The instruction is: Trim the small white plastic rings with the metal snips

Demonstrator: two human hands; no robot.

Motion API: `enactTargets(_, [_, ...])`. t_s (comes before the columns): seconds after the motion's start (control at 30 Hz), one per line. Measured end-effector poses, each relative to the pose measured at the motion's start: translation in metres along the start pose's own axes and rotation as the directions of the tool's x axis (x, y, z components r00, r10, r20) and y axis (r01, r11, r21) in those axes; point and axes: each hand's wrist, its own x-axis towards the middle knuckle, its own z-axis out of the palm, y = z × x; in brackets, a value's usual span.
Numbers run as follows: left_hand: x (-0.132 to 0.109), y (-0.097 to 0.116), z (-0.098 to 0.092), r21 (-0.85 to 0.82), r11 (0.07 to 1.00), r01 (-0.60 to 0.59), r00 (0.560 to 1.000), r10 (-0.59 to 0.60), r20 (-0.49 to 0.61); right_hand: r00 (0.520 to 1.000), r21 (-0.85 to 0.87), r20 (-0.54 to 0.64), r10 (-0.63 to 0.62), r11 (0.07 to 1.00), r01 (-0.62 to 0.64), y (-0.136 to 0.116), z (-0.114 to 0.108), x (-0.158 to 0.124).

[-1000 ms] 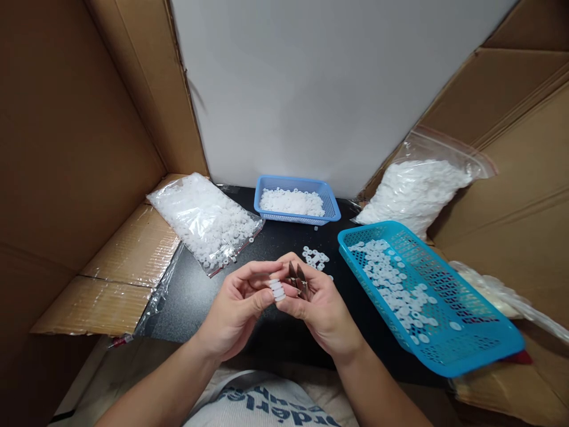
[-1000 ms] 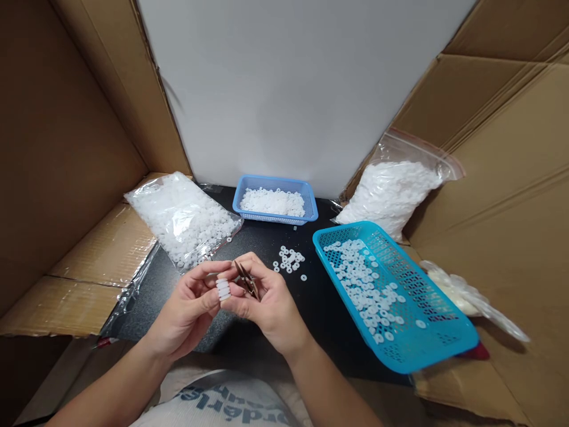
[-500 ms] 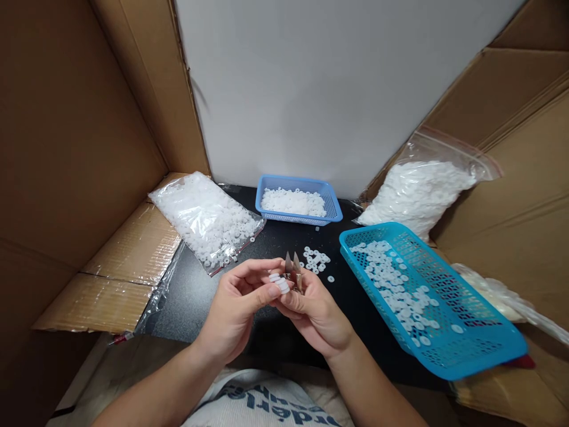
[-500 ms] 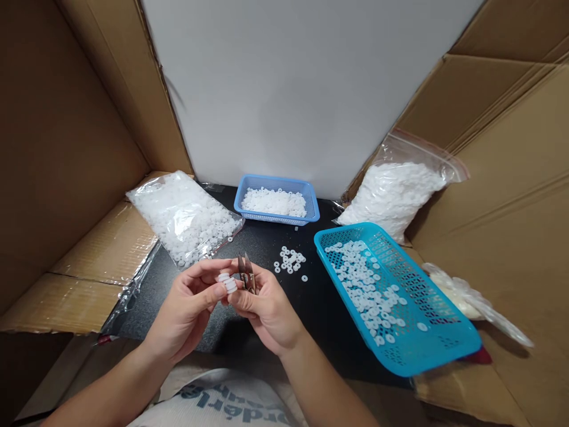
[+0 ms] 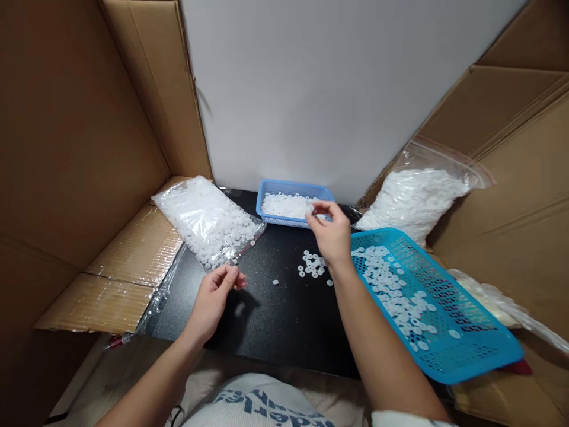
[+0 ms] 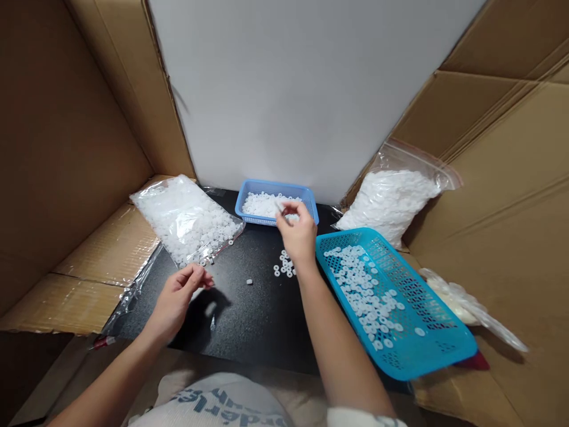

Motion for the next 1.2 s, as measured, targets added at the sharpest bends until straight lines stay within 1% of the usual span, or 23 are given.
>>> enactTargets(0.03, [0.0,-0.006,-0.005,0.056,0.998,-0.01,1.0,0.011,-0.01,0.999,-0.049,-0.036,-0.004,0.999,0.002,0.008,0.001,0.021])
enactTargets(0.1, [-0.001,-0.018,-0.014,0.169,0.985,-0.044,0.999,0.049,-0.023,0.999,-0.137,-0.04,-0.008,0.991,0.002,0.021,0.005,0.052])
enactTargets(0.13, [-0.002,-0.022,-0.018,0.221,0.973,-0.066,0.997,0.074,-0.029,1.0,-0.173,-0.018,-0.013,0.985,0.01,0.026,0.009,0.061])
enactTargets(0.17, [-0.003,-0.027,-0.02,0.269,0.959,-0.09,0.994,0.102,-0.031,1.0,-0.204,0.012,-0.022,0.979,0.024,0.029,0.013,0.063])
enactTargets(0.23, [-0.004,-0.035,-0.024,0.353,0.925,-0.14,0.987,0.158,-0.023,0.994,-0.244,0.1,-0.05,0.967,0.073,0.035,0.024,0.051])
enactTargets(0.3, [-0.002,-0.041,-0.025,0.423,0.886,-0.19,0.978,0.208,0.003,0.969,-0.255,0.234,-0.079,0.957,0.14,0.04,0.037,0.024])
enactTargets(0.33, [0.0,-0.044,-0.024,0.454,0.865,-0.213,0.973,0.229,0.021,0.942,-0.249,0.322,-0.092,0.952,0.178,0.042,0.044,0.009])
enactTargets(0.4, [0.007,-0.048,-0.022,0.51,0.821,-0.257,0.962,0.265,0.057,0.874,-0.232,0.474,-0.109,0.942,0.244,0.047,0.059,-0.019])
enactTargets(0.47, [0.015,-0.051,-0.019,0.562,0.774,-0.291,0.951,0.295,0.086,0.82,-0.235,0.561,-0.108,0.93,0.283,0.051,0.072,-0.036])
enactTargets(0.53, [0.025,-0.051,-0.016,0.61,0.728,-0.314,0.942,0.317,0.107,0.795,-0.258,0.6,-0.091,0.918,0.3,0.054,0.084,-0.041])
enactTargets(0.63, [0.038,-0.051,-0.014,0.671,0.666,-0.327,0.935,0.329,0.129,0.776,-0.292,0.628,-0.068,0.903,0.315,0.054,0.101,-0.035])
enactTargets(0.77, [0.051,-0.052,-0.015,0.715,0.616,-0.329,0.932,0.334,0.141,0.733,-0.284,0.676,-0.068,0.895,0.344,0.052,0.117,-0.029])
enactTargets(0.83, [0.053,-0.053,-0.015,0.717,0.61,-0.337,0.929,0.338,0.149,0.701,-0.256,0.709,-0.079,0.897,0.359,0.052,0.118,-0.028])
enactTargets(0.9, [0.053,-0.054,-0.016,0.707,0.613,-0.353,0.925,0.341,0.167,0.664,-0.223,0.742,-0.088,0.902,0.369,0.052,0.115,-0.029])
enactTargets(1.0, [0.05,-0.052,-0.018,0.675,0.625,-0.391,0.915,0.344,0.211,0.607,-0.181,0.789,-0.093,0.909,0.375,0.053,0.104,-0.037])
enactTargets(1.07, [0.048,-0.051,-0.019,0.653,0.635,-0.413,0.908,0.347,0.236,0.58,-0.165,0.809,-0.09,0.913,0.372,0.053,0.096,-0.044])
enactTargets(1.13, [0.045,-0.049,-0.02,0.636,0.644,-0.424,0.903,0.35,0.248,0.575,-0.165,0.814,-0.081,0.917,0.364,0.055,0.089,-0.051])
enactTargets(1.2, [0.044,-0.048,-0.02,0.627,0.652,-0.426,0.903,0.35,0.249,0.59,-0.18,0.804,-0.067,0.919,0.35,0.057,0.083,-0.054])
